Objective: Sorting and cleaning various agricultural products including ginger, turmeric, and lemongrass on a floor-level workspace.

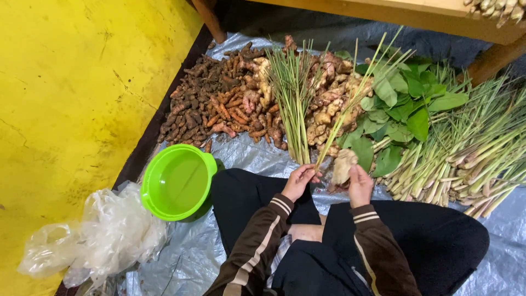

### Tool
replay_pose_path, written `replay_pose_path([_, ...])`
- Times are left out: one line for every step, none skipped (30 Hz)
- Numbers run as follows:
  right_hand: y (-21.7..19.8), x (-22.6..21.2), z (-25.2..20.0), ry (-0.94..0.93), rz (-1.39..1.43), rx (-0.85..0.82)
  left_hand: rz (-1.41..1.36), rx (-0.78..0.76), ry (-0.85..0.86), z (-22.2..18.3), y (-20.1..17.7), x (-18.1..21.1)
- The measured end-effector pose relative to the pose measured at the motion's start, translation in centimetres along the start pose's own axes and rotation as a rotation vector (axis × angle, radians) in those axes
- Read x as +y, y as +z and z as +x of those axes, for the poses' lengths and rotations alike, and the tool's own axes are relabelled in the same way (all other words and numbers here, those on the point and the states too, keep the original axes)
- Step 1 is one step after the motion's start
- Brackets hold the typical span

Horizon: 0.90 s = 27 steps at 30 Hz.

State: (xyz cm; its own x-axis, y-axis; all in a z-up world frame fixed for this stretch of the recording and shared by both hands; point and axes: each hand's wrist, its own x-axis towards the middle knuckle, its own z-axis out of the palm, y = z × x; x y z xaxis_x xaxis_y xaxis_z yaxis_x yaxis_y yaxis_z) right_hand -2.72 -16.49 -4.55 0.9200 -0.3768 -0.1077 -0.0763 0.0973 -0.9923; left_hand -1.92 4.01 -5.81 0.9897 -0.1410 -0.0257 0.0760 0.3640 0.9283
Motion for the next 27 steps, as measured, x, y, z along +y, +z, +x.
replay_pose_path([0.3, -0.2, 0.1, -0.005, 0.000, -0.001, -0.001, -0.001, 0.005, 0.3, 0.1, -0.2])
replay_pose_path([0.7, -0.3, -0.3, 0.064, 0.061, -0.073, 0.002, -0.002, 0.000, 0.1, 0.1, -0.4])
replay_pose_path([1.0, -0.3, -0.7, 0.132, 0.122, -0.144, 0.005, -0.003, -0.004, -0.1, 0.0, -0.7])
replay_pose_path([1.6, -1.2, -1.1, 0.136, 0.120, -0.147, 0.004, 0.002, -0.006, -0.1, -0.2, -1.2])
replay_pose_path([2.2, -2.1, -1.6, 0.217, 0.194, -0.185, 0.023, -0.003, 0.003, -0.1, -0.4, -1.7])
replay_pose_path([2.8, -3.0, -1.9, 0.295, 0.269, -0.222, 0.044, -0.009, 0.014, 0.0, -0.6, -2.2])
replay_pose_path([2.6, -2.6, -1.7, 0.297, 0.267, -0.225, 0.043, -0.005, 0.014, 0.0, -0.5, -2.0])
replay_pose_path([2.4, -2.1, -1.4, 0.297, 0.371, -0.251, 0.053, 0.005, 0.008, -0.1, -0.4, -1.9])
replay_pose_path([2.1, -1.6, -1.1, 0.296, 0.474, -0.276, 0.064, 0.015, 0.002, -0.1, -0.3, -1.8])
replay_pose_path([2.3, -2.9, -1.5, 0.297, 0.474, -0.276, 0.064, 0.017, 0.001, -0.2, -0.3, -2.2])
replay_pose_path([2.5, -4.1, -1.9, 0.288, 0.450, -0.314, 0.085, 0.015, -0.007, -0.2, -0.3, -2.5])
replay_pose_path([2.7, -5.4, -2.2, 0.277, 0.427, -0.352, 0.106, 0.012, -0.013, -0.1, -0.2, -2.9])
replay_pose_path([3.0, -5.1, -2.1, 0.277, 0.427, -0.353, 0.107, 0.012, -0.013, -0.1, -0.4, -2.8])
replay_pose_path([3.1, -4.8, -2.1, 0.248, 0.399, -0.362, 0.159, -0.001, -0.011, -0.1, -0.5, -2.7])
replay_pose_path([3.3, -4.5, -2.1, 0.220, 0.370, -0.372, 0.212, -0.014, -0.010, -0.2, -0.6, -2.7])
replay_pose_path([3.1, -3.8, -2.2, 0.222, 0.370, -0.371, 0.212, -0.013, -0.012, -0.6, -0.4, -2.2])
replay_pose_path([2.9, -3.0, -2.2, 0.213, 0.282, -0.352, 0.290, -0.050, -0.010, -1.0, -0.2, -1.7])
replay_pose_path([2.7, -2.3, -2.0, 0.201, 0.196, -0.335, 0.369, -0.087, -0.006, -1.2, 0.0, -1.3])
replay_pose_path([2.8, -2.7, -1.9, 0.201, 0.196, -0.336, 0.370, -0.086, -0.006, -1.1, 0.1, -1.0])
replay_pose_path([2.9, -3.1, -2.0, 0.221, 0.163, -0.291, 0.413, -0.122, -0.009, -1.3, 0.1, -0.7])
replay_pose_path([3.0, -3.6, -2.1, 0.240, 0.129, -0.246, 0.455, -0.158, -0.012, -1.4, 0.2, -0.4])
replay_pose_path([3.1, -3.7, -2.2, 0.241, 0.130, -0.244, 0.456, -0.160, -0.013, -1.5, 0.4, 0.0])
replay_pose_path([3.2, -3.8, -2.3, 0.249, 0.157, -0.214, 0.462, -0.169, -0.015, -1.5, 0.6, 0.5])
replay_pose_path([3.2, -3.9, -2.3, 0.257, 0.183, -0.185, 0.468, -0.176, -0.016, -1.5, 0.9, 0.9])
replay_pose_path([3.0, -4.1, -2.1, 0.258, 0.183, -0.185, 0.468, -0.176, -0.018, -1.5, 0.9, 0.7])
replay_pose_path([2.9, -4.2, -1.9, 0.255, 0.182, -0.165, 0.465, -0.178, -0.019, -1.5, 0.7, 0.6])
replay_pose_path([2.8, -4.4, -1.7, 0.251, 0.180, -0.146, 0.461, -0.181, -0.021, -1.4, 0.6, 0.5])
